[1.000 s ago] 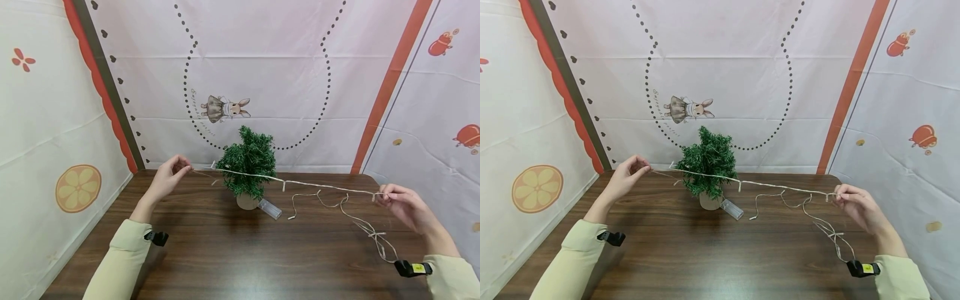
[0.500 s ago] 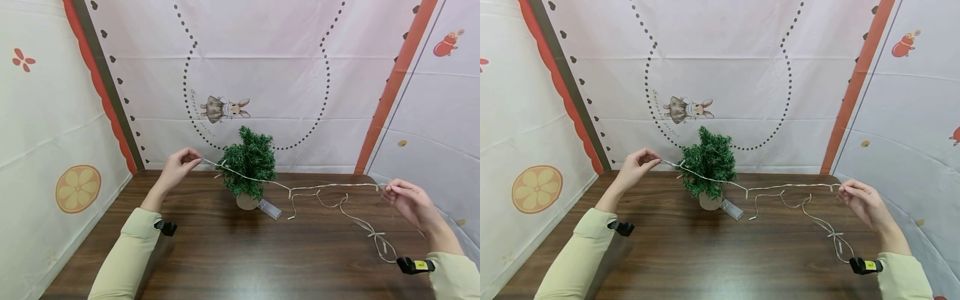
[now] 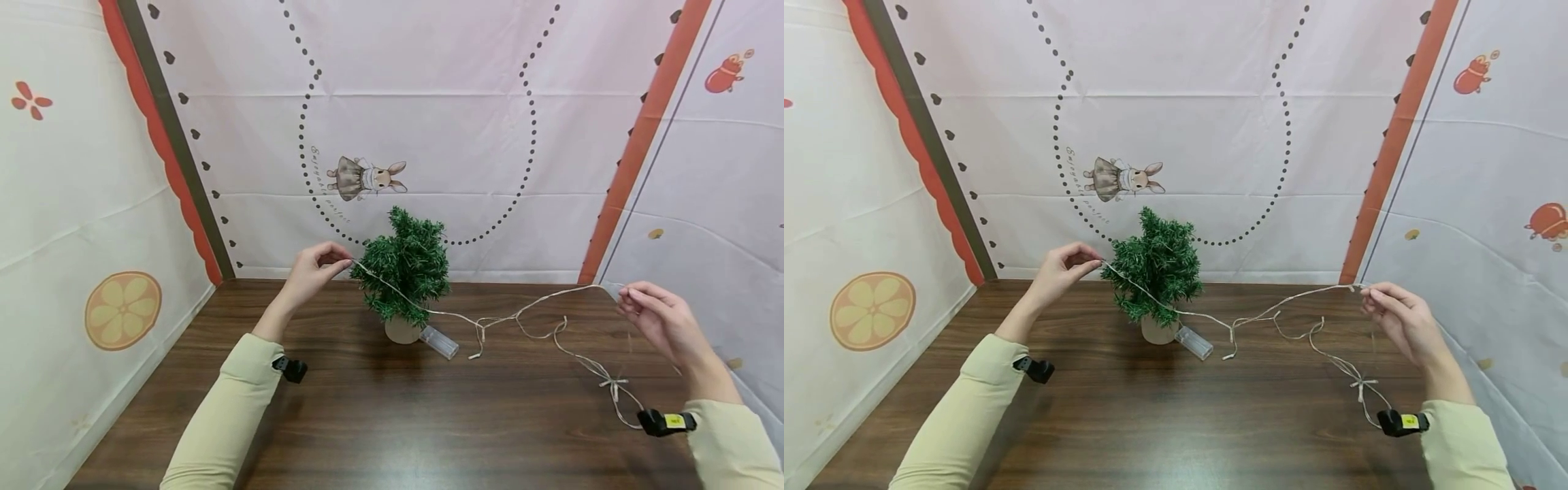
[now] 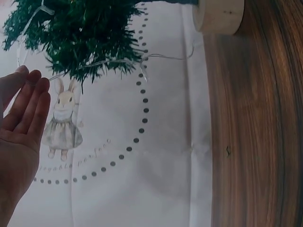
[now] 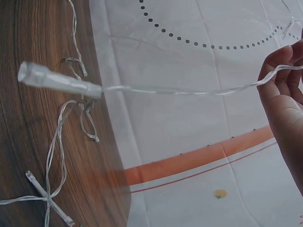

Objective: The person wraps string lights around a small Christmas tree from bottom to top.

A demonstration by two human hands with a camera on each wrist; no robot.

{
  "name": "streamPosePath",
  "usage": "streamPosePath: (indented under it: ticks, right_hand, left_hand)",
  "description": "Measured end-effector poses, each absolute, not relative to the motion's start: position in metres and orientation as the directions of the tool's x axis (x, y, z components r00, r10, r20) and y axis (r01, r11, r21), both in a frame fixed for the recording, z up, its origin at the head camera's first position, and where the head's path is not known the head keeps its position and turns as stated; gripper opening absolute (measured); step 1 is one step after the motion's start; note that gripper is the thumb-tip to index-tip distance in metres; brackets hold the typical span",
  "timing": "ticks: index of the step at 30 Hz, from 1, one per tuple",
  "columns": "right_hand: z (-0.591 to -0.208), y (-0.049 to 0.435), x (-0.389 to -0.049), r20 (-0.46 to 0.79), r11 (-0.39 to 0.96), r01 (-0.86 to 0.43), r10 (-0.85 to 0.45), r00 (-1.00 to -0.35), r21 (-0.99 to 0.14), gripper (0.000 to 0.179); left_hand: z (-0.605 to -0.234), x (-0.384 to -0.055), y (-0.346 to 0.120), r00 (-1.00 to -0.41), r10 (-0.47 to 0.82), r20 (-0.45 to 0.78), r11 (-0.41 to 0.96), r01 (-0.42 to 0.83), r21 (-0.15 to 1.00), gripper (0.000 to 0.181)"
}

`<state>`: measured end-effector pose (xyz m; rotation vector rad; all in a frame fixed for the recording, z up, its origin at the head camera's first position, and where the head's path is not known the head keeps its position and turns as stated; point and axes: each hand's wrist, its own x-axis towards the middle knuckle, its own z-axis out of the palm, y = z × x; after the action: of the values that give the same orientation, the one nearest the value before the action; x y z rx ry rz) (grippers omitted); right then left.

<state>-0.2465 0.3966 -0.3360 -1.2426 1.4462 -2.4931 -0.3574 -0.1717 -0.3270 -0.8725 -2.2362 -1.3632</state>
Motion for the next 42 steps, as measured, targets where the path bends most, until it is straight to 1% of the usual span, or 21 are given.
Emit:
streamPosePath:
  ticks: [3,9,17,22,28,35,39,42]
  right_hand:
    - [-0.336,0.396,-0.25,0.627,-0.585,-0.349,-0.378,-0.681,-0.732,0.047]
    - [-0.335,0.396,-0.255,0.628,-0.572,-0.364,-0.37,-0.685,-0.735,0.047]
    - [-0.331,0.394,-0.256,0.634,-0.565,-0.385,-0.35,-0.69,-0.73,0.046]
    - [-0.329,0.394,-0.256,0.616,-0.551,-0.381,-0.339,-0.711,-0.742,0.043]
    - [-0.33,0.395,-0.255,0.614,-0.543,-0.389,-0.326,-0.719,-0.744,0.043]
    - [-0.331,0.394,-0.254,0.608,-0.532,-0.404,-0.29,-0.739,-0.745,0.041]
    - [-0.331,0.396,-0.256,0.61,-0.546,-0.388,-0.313,-0.728,-0.743,0.043]
    - [-0.331,0.399,-0.259,0.609,-0.558,-0.366,-0.345,-0.714,-0.745,0.045]
  left_hand:
    - [-0.328,-0.358,-0.166,-0.729,0.32,0.605,0.351,0.684,0.64,0.013]
    - [-0.331,-0.358,-0.159,-0.735,0.316,0.6,0.356,0.678,0.643,0.012]
    - [-0.316,-0.338,-0.145,-0.685,0.362,0.632,0.352,0.729,0.587,0.011]
    - [-0.316,-0.333,-0.14,-0.687,0.377,0.621,0.341,0.726,0.597,0.012]
    - [-0.319,-0.333,-0.139,-0.716,0.35,0.604,0.313,0.697,0.646,0.014]
    - [-0.321,-0.332,-0.139,-0.714,0.308,0.629,0.3,0.7,0.648,0.016]
    - [-0.321,-0.329,-0.14,-0.723,0.283,0.63,0.302,0.691,0.657,0.017]
    - [-0.32,-0.324,-0.137,-0.706,0.214,0.675,0.322,0.703,0.634,0.015]
